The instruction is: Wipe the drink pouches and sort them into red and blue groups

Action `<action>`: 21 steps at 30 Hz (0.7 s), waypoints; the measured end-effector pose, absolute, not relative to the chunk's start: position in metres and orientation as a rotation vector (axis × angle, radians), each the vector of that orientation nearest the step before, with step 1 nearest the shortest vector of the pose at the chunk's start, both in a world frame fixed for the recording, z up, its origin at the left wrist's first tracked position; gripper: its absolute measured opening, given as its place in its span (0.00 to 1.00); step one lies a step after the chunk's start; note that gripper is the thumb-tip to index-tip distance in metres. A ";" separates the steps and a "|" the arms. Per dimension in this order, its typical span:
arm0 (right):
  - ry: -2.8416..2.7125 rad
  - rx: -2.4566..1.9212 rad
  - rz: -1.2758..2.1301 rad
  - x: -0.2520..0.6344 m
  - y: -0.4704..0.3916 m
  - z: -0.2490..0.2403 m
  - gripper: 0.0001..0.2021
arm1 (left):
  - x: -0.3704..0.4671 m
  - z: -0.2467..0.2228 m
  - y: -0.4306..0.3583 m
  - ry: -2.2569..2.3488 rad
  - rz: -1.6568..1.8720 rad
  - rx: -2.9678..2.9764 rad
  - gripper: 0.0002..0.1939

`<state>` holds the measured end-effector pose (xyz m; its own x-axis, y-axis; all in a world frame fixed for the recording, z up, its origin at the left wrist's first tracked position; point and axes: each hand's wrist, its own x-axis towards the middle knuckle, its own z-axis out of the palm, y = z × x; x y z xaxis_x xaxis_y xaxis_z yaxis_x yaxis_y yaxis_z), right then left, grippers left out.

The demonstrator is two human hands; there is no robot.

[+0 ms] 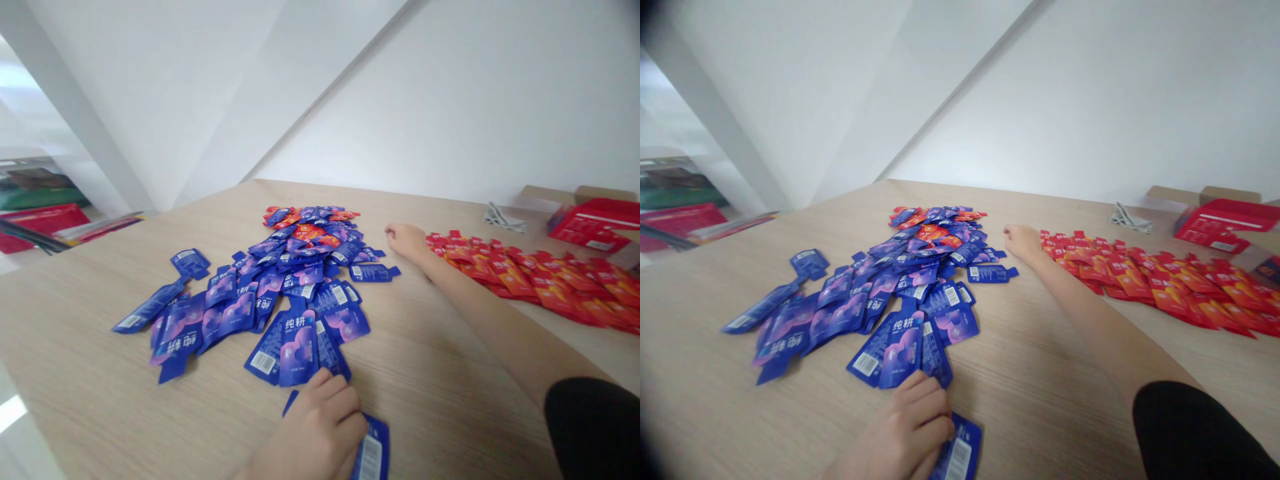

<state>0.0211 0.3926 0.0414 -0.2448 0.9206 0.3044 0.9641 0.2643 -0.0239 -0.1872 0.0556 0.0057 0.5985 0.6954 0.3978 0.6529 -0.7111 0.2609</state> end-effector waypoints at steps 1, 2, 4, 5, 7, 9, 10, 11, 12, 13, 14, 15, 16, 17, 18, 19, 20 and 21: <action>-2.339 -1.679 -0.204 -0.005 0.396 0.044 0.18 | -0.188 0.004 0.056 1.141 0.740 2.756 0.09; -2.385 -1.631 -0.163 -0.031 0.399 0.045 0.18 | -0.189 0.001 0.057 1.132 0.753 2.778 0.09; -2.455 -1.582 -0.077 -0.079 0.404 0.044 0.19 | -0.190 -0.002 0.059 1.123 0.797 2.810 0.12; -2.479 -1.582 -0.039 -0.099 0.406 0.042 0.23 | -0.190 -0.004 0.060 1.120 0.826 2.824 0.14; -2.509 -1.609 0.026 -0.128 0.410 0.036 0.30 | -0.191 -0.004 0.061 1.117 0.849 2.852 0.17; -2.518 -1.644 0.063 -0.144 0.412 0.028 0.31 | -0.191 -0.001 0.061 1.110 0.840 2.889 0.18; -2.517 -1.657 0.072 -0.147 0.412 0.025 0.30 | -0.191 0.001 0.060 1.106 0.832 2.906 0.18; -2.517 -1.666 0.076 -0.149 0.412 0.021 0.28 | -0.191 0.002 0.060 1.102 0.830 2.922 0.18; -2.520 -1.666 0.077 -0.150 0.412 0.019 0.25 | -0.190 0.003 0.059 1.097 0.840 2.937 0.17; -2.528 -1.659 0.077 -0.151 0.411 0.016 0.23 | -0.190 0.004 0.059 1.091 0.851 2.950 0.17; -2.536 -1.646 0.076 -0.151 0.410 0.015 0.21 | -0.189 0.004 0.059 1.084 0.857 2.960 0.17; -2.545 -1.630 0.075 -0.151 0.408 0.014 0.19 | -0.189 0.003 0.059 1.081 0.861 2.967 0.16; -2.551 -1.615 0.072 -0.152 0.407 0.014 0.18 | -0.188 0.002 0.059 1.081 0.850 2.970 0.16; -2.551 -1.603 0.067 -0.152 0.405 0.014 0.18 | -0.187 0.000 0.059 1.081 0.833 2.969 0.16; -2.550 -1.593 0.063 -0.152 0.404 0.014 0.18 | -0.187 -0.003 0.060 1.083 0.809 2.965 0.15; -2.548 -1.580 0.059 -0.152 0.402 0.015 0.19 | -0.187 -0.005 0.061 1.089 0.788 2.956 0.14; -2.549 -1.563 0.058 -0.152 0.400 0.016 0.19 | -0.187 -0.007 0.062 1.091 0.775 2.945 0.13; -2.553 -1.542 0.060 -0.151 0.399 0.017 0.19 | -0.188 -0.009 0.063 1.091 0.771 2.930 0.12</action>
